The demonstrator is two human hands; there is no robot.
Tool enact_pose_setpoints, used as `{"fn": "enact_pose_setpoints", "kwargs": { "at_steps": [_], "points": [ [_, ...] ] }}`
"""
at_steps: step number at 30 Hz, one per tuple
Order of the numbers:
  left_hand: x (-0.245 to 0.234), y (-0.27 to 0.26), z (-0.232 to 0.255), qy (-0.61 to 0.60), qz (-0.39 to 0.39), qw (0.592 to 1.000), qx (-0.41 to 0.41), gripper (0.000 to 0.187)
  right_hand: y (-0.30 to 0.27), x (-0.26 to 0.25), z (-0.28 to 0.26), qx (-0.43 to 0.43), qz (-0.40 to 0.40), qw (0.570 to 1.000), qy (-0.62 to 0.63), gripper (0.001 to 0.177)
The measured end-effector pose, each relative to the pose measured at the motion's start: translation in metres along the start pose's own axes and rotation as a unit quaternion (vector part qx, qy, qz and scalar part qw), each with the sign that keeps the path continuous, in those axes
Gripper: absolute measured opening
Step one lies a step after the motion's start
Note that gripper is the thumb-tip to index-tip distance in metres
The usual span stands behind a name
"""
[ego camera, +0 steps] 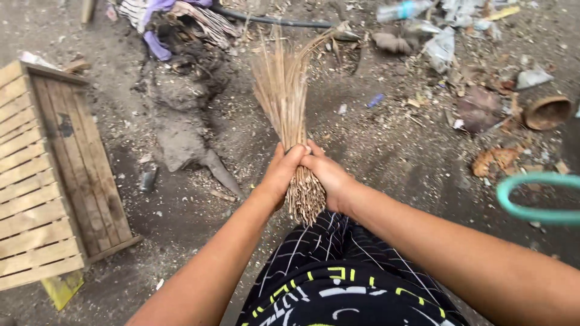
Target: The recorder is seen sweeping a cluttered outdoor ground area with a broom made of natural fibers.
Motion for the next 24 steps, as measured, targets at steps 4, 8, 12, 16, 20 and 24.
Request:
{"fn": "enact_pose_setpoints", "kwargs": {
  "at_steps": [4, 8, 12, 16, 20, 24],
  "points": [
    [-0.036, 0.045, 0.036, -0.021, 0.04, 0.999, 0.025, 0.072, 0.067, 0.033, -0.031, -0.008, -0.068, 0.997, -0.019, 0.078],
    [-0.058, 0.129, 0.042, 0.04, 0.05, 0.998, 0.005, 0.072, 0.147, 0.024, -0.042, 0.028, -0.084, 0.996, -0.03, 0.058],
    [-0.044, 0.174, 0.054, 0.028, -0.106, 0.971, -0.214, 0.072, 0.184, 0.035, -0.057, 0.002, -0.075, 0.993, 0.086, 0.038],
    [-0.023, 0.102, 0.124, 0.083, -0.131, 0.972, -0.178, 0.061, 0.069, 0.096, -0.137, -0.006, 0.021, 0.994, 0.104, 0.04],
    [-0.045, 0.094, 0.152, 0.028, -0.013, 0.999, -0.04, 0.051, 0.077, 0.109, -0.142, 0.02, 0.002, 1.0, -0.002, 0.037],
    [-0.058, 0.118, 0.152, -0.079, 0.005, 0.996, -0.051, 0.05, 0.167, 0.092, -0.138, 0.055, -0.038, 0.993, -0.097, 0.045]
  ]
}}
Point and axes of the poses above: each hand's wrist, its own y-axis towards the middle knuckle, its own x-axis out of the palm, z = x × y, the point moved 7 cm from there along y, towards the middle knuckle, and after that the axes turned 9 degrees about -y, right-handed, at the moved point
